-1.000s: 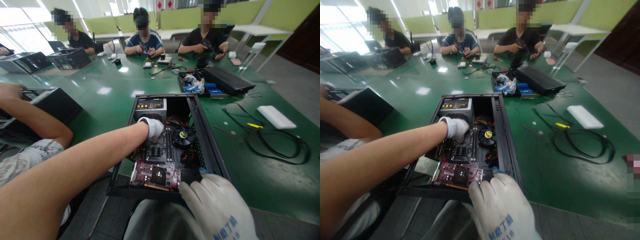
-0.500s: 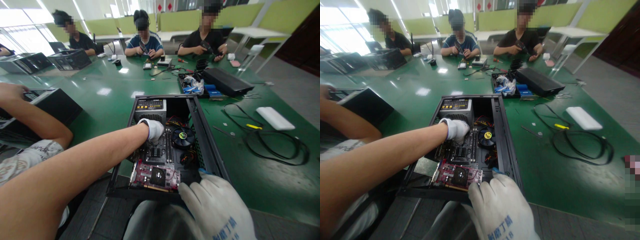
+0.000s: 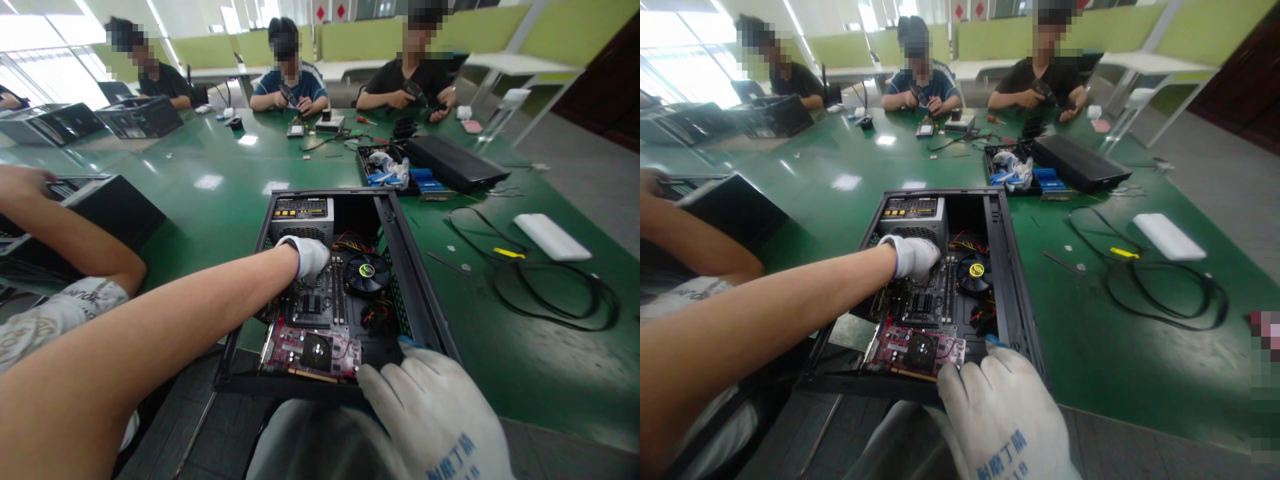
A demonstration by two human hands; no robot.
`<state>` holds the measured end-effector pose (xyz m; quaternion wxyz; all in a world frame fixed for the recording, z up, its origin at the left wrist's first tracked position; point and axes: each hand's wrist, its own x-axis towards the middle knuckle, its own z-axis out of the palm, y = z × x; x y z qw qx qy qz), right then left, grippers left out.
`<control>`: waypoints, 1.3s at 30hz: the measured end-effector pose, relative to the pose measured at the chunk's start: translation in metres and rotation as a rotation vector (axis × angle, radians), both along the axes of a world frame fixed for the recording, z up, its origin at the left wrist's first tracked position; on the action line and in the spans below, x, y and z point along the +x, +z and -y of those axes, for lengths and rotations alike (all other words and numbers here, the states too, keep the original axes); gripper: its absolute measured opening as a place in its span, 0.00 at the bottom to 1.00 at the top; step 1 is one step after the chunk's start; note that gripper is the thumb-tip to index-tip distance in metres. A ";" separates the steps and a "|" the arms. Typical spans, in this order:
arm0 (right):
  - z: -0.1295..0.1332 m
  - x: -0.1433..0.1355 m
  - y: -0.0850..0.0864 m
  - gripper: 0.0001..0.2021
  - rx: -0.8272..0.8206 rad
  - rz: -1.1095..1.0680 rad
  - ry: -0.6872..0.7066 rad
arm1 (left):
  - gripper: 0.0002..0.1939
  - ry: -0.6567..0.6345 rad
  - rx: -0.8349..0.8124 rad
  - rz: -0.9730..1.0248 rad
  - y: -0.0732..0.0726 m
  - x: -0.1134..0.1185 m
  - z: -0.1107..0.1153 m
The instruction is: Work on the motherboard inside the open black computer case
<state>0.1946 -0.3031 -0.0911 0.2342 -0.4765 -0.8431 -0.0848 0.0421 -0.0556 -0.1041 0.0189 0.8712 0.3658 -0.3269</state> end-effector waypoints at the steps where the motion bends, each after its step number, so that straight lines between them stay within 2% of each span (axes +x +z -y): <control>1: 0.000 0.000 0.000 0.15 -0.007 0.002 0.001 | 0.29 0.003 -0.001 -0.004 0.000 0.000 0.000; 6: 0.001 -0.001 0.001 0.15 0.010 -0.010 0.016 | 0.29 0.018 -0.018 -0.044 0.004 0.003 0.003; 12: 0.000 -0.001 0.001 0.11 -0.020 0.001 0.012 | 0.30 0.016 -0.025 -0.026 -0.002 0.001 0.000; 19: 0.001 0.000 0.001 0.09 -0.057 0.023 0.008 | 0.29 0.019 -0.015 -0.011 0.000 0.002 0.001; 27: 0.000 -0.001 0.003 0.10 -0.057 0.030 0.012 | 0.30 0.006 -0.026 0.007 -0.010 0.001 -0.003; 34: -0.001 -0.002 0.002 0.12 -0.050 0.027 0.004 | 0.29 0.069 -0.024 0.047 0.000 0.002 0.003; 39: 0.001 -0.001 0.002 0.11 -0.056 0.040 0.003 | 0.30 0.019 -0.022 -0.010 0.002 0.004 0.004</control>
